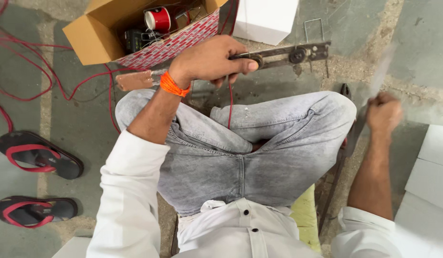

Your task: The person assembles a metal mechanism by inserting a wire rod into a metal frame, securing components with pliers, and measuring the assembly with a ruler.

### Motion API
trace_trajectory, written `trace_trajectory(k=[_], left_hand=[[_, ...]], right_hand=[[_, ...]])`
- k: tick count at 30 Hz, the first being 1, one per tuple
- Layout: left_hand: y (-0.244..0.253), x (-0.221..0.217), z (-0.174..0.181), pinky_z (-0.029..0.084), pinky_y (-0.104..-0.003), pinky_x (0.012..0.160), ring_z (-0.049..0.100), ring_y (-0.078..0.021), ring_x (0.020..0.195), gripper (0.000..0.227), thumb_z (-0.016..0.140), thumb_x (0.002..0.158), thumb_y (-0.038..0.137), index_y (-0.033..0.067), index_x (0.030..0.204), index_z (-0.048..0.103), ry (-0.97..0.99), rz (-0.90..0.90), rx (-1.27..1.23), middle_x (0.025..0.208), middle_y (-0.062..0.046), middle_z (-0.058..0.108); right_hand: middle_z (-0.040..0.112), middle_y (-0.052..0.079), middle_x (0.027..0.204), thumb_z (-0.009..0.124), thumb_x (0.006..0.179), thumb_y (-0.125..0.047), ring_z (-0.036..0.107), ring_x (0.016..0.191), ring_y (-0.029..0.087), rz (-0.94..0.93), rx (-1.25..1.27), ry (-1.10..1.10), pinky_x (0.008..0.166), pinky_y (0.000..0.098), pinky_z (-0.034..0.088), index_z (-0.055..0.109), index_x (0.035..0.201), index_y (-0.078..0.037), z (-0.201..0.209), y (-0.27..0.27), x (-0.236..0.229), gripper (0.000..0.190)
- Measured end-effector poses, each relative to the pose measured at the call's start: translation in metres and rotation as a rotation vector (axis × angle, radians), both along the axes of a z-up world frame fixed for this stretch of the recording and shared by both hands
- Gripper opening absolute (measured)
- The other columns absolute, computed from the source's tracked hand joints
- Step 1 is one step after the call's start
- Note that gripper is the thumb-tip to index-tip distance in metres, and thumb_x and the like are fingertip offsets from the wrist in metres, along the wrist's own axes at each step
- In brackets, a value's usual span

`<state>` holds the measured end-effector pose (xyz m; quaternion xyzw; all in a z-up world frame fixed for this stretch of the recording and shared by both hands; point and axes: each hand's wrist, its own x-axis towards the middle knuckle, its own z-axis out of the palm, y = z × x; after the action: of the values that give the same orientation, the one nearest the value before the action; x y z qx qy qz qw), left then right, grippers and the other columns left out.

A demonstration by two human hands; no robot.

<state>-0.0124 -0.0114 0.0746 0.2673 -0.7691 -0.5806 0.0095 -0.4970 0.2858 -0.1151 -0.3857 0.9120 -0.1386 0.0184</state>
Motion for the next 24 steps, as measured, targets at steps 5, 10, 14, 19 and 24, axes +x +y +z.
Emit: trace_trajectory(k=[5, 10, 14, 19, 24], left_hand=[[0.026, -0.009, 0.018, 0.051, -0.029, 0.044, 0.064, -0.0101, 0.044, 0.041, 0.067, 0.093, 0.049, 0.0089, 0.085, 0.069, -0.098, 0.108, -0.121, 0.063, 0.0, 0.069], [0.062, -0.011, 0.018, 0.05, -0.046, 0.055, 0.066, -0.0326, 0.06, 0.044, 0.07, 0.095, 0.051, 0.0086, 0.081, 0.072, 0.053, 0.162, -0.717, 0.064, -0.011, 0.066], [0.092, -0.008, 0.027, 0.047, -0.05, 0.055, 0.064, -0.0379, 0.062, 0.041, 0.068, 0.094, 0.05, 0.0103, 0.086, 0.073, 0.034, 0.206, -0.713, 0.062, -0.013, 0.062], [0.114, -0.01, 0.036, 0.046, -0.051, 0.057, 0.062, -0.0391, 0.063, 0.043, 0.068, 0.097, 0.047, 0.0062, 0.082, 0.068, 0.005, 0.249, -0.759, 0.061, -0.015, 0.061], [0.121, -0.018, 0.039, 0.047, -0.039, 0.048, 0.061, -0.0244, 0.052, 0.044, 0.066, 0.098, 0.046, 0.0045, 0.082, 0.068, 0.073, 0.304, -0.343, 0.061, -0.008, 0.063]], right_hand=[[0.073, 0.023, 0.102, 0.077, 0.091, -0.02, 0.071, 0.094, 0.04, -0.078, 0.036, -0.111, 0.082, 0.0481, 0.055, 0.077, 0.121, -0.009, -0.035, 0.022, 0.007, 0.032], [0.075, 0.02, 0.099, 0.071, 0.096, -0.018, 0.072, 0.091, 0.04, -0.123, 0.033, -0.036, 0.08, 0.0501, 0.055, 0.079, 0.121, -0.013, -0.039, 0.021, 0.001, 0.027], [0.074, 0.022, 0.099, 0.07, 0.099, -0.015, 0.071, 0.09, 0.042, -0.074, 0.094, 0.091, 0.075, 0.0525, 0.055, 0.08, 0.125, -0.014, -0.032, 0.017, -0.014, 0.027], [0.073, 0.024, 0.099, 0.078, 0.09, -0.012, 0.071, 0.084, 0.041, 0.029, -0.123, 0.187, 0.071, 0.049, 0.055, 0.077, 0.123, -0.004, -0.012, 0.007, 0.0, 0.034], [0.072, 0.013, 0.107, 0.072, 0.108, -0.004, 0.067, 0.089, 0.019, 0.109, -0.7, -0.27, 0.074, 0.0319, 0.053, 0.074, 0.126, 0.001, 0.054, -0.01, 0.077, 0.019]])
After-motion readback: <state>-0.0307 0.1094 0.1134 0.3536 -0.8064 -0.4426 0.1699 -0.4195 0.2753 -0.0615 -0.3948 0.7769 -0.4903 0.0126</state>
